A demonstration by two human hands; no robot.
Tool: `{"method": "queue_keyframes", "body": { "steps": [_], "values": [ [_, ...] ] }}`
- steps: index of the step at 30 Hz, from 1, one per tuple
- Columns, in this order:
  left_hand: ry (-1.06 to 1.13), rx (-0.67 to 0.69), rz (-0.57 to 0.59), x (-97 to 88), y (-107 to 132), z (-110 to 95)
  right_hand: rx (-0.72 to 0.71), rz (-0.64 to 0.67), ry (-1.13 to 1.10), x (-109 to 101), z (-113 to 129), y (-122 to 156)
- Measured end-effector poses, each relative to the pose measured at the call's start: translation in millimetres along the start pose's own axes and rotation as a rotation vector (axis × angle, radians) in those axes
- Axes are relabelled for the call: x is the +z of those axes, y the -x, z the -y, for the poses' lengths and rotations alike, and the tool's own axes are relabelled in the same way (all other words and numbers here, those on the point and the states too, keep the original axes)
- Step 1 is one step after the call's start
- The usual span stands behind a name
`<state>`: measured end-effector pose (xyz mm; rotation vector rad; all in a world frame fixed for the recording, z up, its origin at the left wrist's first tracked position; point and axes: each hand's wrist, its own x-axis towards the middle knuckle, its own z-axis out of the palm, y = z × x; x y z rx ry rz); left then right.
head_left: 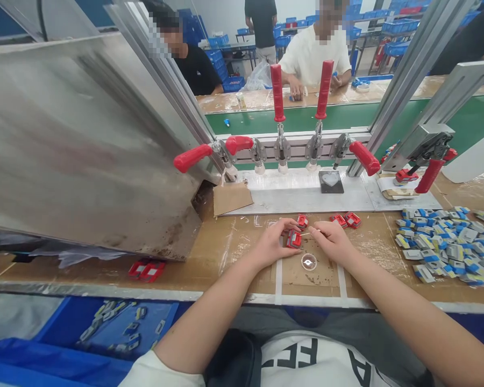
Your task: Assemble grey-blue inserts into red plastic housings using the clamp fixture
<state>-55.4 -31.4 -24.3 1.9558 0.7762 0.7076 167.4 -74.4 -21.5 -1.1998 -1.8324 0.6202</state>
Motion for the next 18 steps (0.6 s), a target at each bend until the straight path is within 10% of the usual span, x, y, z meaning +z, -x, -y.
{"method": "queue_keyframes", "body": {
  "steps": [18],
  "values": [
    [-0.001,0.020,-0.031,1.2,0,-2,-0.209,0.250,-0.182,-10,7,5]
  ]
}}
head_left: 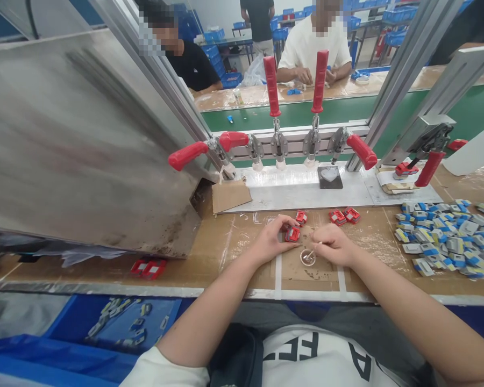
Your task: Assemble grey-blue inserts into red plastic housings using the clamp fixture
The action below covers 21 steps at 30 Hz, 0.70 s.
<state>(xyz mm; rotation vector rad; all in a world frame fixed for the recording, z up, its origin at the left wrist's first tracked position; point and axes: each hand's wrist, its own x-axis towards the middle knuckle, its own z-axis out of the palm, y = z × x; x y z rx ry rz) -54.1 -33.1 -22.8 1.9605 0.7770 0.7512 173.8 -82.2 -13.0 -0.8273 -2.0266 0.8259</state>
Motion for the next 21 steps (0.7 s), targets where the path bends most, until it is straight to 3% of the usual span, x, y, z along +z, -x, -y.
{"method": "queue_keyframes", "body": {
  "steps": [3,8,14,21],
  "values": [
    [0.021,0.011,0.001,-0.2,0,1,-0.001,0.138,0.046,2,1,2],
    [0.015,0.013,0.003,-1.1,0,3,0.027,0.163,0.064,5,-1,3],
    [-0.022,0.023,0.025,-0.9,0,6,0.124,-0.172,-0.010,2,2,-3],
    [-0.033,0.021,0.048,-1.7,0,6,0.233,-0.229,-0.016,7,-2,-10]
  ]
}}
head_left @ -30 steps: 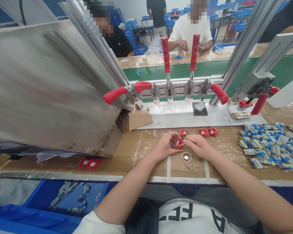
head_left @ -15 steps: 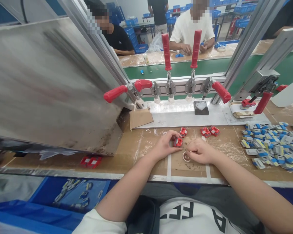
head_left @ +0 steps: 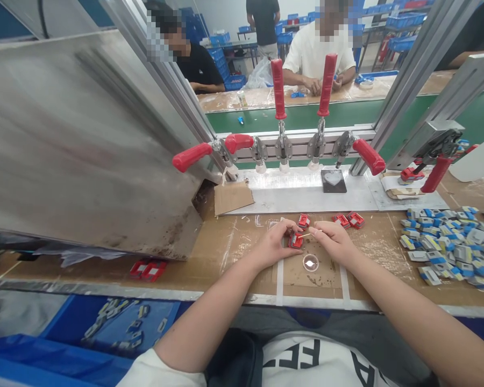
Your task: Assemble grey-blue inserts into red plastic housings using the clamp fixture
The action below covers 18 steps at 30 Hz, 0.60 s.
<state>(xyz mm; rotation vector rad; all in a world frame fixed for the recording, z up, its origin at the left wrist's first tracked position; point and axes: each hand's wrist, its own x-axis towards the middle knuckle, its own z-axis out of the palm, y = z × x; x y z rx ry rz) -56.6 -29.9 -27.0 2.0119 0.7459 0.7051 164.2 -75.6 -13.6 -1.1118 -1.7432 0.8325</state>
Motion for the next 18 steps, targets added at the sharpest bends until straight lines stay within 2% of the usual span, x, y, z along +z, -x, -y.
{"method": "queue_keyframes", "body": {
  "steps": [10,18],
  "values": [
    [-0.006,-0.010,-0.002,0.5,-0.8,-0.1,0.050,0.075,0.009,2.4,-4.8,1.0],
    [-0.045,-0.003,-0.002,-0.2,-1.0,1.4,0.003,0.138,0.013,2.9,-1.1,1.5]
  ]
}}
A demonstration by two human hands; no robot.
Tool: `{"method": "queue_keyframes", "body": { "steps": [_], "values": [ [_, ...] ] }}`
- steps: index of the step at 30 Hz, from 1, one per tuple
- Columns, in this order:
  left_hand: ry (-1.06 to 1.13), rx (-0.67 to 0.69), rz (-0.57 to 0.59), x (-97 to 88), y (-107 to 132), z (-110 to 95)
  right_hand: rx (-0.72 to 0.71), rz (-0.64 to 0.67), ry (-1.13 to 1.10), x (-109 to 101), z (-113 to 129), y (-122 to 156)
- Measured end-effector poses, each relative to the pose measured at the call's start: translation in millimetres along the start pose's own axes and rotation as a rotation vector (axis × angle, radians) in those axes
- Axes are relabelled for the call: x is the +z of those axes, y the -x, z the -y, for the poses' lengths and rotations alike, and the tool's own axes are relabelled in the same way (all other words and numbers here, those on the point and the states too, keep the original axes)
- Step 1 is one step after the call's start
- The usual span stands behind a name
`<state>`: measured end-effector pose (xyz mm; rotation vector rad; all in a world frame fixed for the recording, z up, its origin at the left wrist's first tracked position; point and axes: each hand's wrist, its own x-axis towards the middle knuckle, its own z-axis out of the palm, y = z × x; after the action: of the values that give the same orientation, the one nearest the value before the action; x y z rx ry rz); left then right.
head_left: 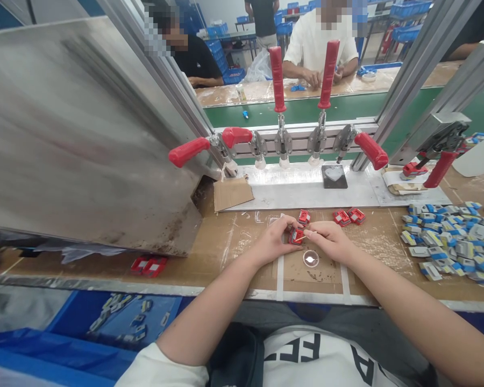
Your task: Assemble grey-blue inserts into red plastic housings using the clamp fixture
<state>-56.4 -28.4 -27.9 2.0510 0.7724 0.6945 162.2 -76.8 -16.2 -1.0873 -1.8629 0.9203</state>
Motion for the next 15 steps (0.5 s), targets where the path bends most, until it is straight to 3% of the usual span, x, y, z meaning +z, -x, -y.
{"method": "queue_keyframes", "body": {
  "steps": [9,12,15],
  "values": [
    [-0.041,0.002,-0.029,-3.1,2,-2,-0.097,-0.067,0.056,-7,1,4],
    [-0.256,-0.055,-0.152,-19.4,8,-4,-0.189,0.065,0.059,-13,5,6],
    [-0.483,-0.122,-0.232,-33.1,12,-9,-0.256,0.261,0.201,-16,9,8]
  ]
}}
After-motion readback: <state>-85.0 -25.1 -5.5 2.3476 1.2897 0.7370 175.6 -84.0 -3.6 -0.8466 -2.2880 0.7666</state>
